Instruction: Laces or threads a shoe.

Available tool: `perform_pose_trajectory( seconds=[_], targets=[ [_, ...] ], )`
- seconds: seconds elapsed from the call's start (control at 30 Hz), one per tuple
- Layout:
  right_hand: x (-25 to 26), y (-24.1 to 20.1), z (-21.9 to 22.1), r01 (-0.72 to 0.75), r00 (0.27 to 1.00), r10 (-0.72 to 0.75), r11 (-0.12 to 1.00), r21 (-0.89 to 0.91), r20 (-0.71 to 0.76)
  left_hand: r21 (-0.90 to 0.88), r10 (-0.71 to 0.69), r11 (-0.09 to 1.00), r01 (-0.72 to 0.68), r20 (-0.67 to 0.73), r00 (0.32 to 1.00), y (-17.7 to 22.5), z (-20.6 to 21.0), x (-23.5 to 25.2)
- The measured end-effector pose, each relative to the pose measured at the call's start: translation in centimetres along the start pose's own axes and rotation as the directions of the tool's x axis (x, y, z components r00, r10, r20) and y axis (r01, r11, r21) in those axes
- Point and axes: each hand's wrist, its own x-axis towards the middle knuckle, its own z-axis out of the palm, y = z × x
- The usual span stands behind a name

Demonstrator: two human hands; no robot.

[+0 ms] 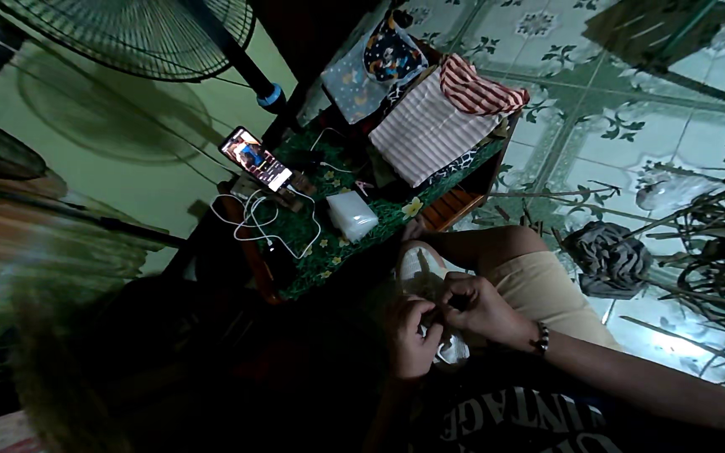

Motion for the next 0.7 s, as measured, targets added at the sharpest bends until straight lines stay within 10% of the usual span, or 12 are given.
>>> perform_pose_trajectory(
  seconds=[0.3,0.5,0.7],
  targets=[
    [0.1,0.9,-0.4,-0.212,0.975,0.221,0.94,0.269,-0.003,-0.405,-0.094,0.906,0.122,0.087,0.992,0.4,-0.9,0.5],
    [0.1,0.4,-0.1,-0.083,0.997,0.083,0.978,0.191,0.005,-0.135,-0.068,0.987,0.087,0.138,0.988,0.0,-0.5,-0.2],
    [0.2,0.6,-0.9,-0.231,0.97,0.242,0.914,0.333,0.007,-0.325,0.039,0.946,-0.002,0.107,0.993,0.7,-1.3,-0.1]
  ],
)
